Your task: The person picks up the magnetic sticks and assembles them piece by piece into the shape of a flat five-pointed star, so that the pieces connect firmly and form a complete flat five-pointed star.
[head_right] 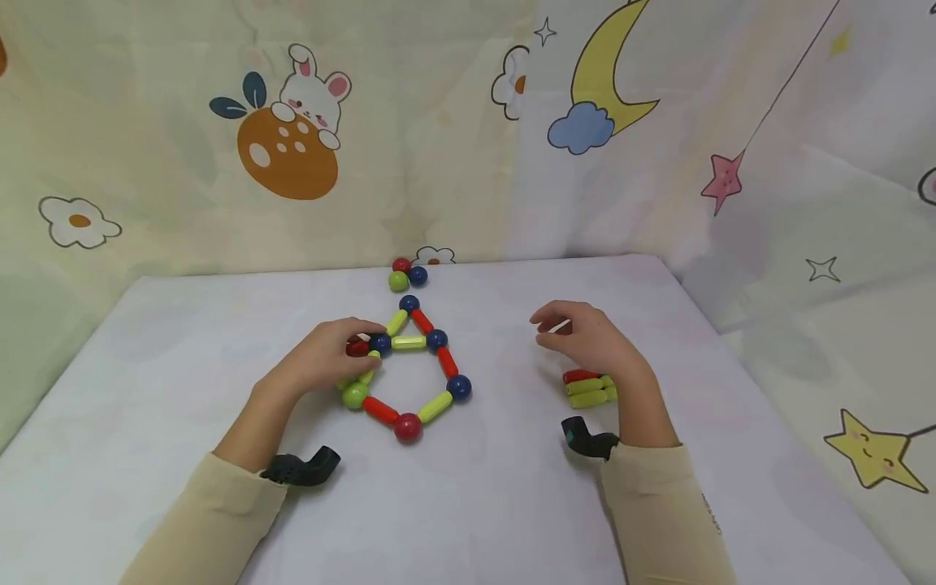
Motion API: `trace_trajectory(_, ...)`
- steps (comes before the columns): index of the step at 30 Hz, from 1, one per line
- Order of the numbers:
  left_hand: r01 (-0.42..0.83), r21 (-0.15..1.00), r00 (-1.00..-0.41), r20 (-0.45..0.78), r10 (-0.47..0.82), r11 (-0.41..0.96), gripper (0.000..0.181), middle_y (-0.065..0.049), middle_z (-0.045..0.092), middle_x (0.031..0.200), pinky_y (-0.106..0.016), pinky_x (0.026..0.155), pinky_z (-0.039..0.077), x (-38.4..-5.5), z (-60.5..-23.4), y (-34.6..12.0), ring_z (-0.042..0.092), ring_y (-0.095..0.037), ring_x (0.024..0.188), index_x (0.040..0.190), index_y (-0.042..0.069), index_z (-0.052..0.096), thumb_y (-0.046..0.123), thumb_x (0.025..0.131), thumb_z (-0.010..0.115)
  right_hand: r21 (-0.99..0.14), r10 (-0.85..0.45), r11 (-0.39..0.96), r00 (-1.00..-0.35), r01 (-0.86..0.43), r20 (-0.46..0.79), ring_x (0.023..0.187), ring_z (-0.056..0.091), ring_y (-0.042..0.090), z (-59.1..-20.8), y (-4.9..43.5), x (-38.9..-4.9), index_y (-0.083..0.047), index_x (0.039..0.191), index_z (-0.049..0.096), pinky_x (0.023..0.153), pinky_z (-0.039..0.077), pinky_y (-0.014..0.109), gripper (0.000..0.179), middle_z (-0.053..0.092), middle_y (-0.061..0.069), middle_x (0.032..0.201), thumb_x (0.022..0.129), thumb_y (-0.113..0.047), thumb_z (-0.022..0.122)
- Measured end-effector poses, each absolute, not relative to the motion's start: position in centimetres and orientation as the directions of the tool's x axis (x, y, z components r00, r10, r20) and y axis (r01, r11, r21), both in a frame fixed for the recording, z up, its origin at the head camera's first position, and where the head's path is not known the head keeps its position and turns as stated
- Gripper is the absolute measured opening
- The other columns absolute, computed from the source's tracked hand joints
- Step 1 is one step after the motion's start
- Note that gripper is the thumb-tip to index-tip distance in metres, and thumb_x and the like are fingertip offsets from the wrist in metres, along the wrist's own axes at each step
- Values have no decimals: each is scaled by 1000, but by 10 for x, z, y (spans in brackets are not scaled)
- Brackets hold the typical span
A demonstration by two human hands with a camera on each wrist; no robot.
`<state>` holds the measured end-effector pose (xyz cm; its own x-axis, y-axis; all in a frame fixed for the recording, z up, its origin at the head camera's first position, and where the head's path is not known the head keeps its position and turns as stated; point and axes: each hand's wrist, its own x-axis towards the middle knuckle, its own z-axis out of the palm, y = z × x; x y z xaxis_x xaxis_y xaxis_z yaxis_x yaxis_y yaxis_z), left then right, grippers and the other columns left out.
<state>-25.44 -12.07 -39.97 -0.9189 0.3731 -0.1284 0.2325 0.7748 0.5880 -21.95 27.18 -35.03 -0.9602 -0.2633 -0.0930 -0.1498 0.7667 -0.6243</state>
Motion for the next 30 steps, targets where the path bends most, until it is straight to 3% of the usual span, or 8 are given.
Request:
trace_trajectory(8,218,600,-918,-142,370,770,53,-12,57,150,-55,108,50,-255,-398,-121,54,-33,131,145,19,60,27,94,75,-470,-188,881,-951,-53,-245,109,62,33,-345,305,-215,-5,123,69,89,53,47,29,69,15,118,95,-15,69)
trace_trajectory(13,207,614,-916,-152,372,762,53,-13,57,150,-53,107,52,-254,-397,-121,55,-33,128,145,19,60,26,94,75,-446,-168,895,-925,2,-342,108,58,32,-353,315,-216,-8,117,71,88,51,48,27,69,13,114,91,-12,70)
trace_trajectory(22,214,617,-912,-151,381,757,52,-13,57,149,-52,105,53,-256,-400,-123,56,-33,126,145,18,60,26,95,74,-446,-140,895,-931,26,-336,103,58,30,-373,314,-221,-12,109,74,83,48,43,21,69,12,109,89,-13,73)
trace_trajectory(30,215,615,-915,-146,377,758,53,-13,57,149,-52,105,53,-256,-399,-122,55,-33,126,145,18,60,26,95,74,-443,-135,896,-936,25,-326,107,55,33,-371,311,-222,-9,121,70,84,49,42,29,65,16,119,94,-21,71)
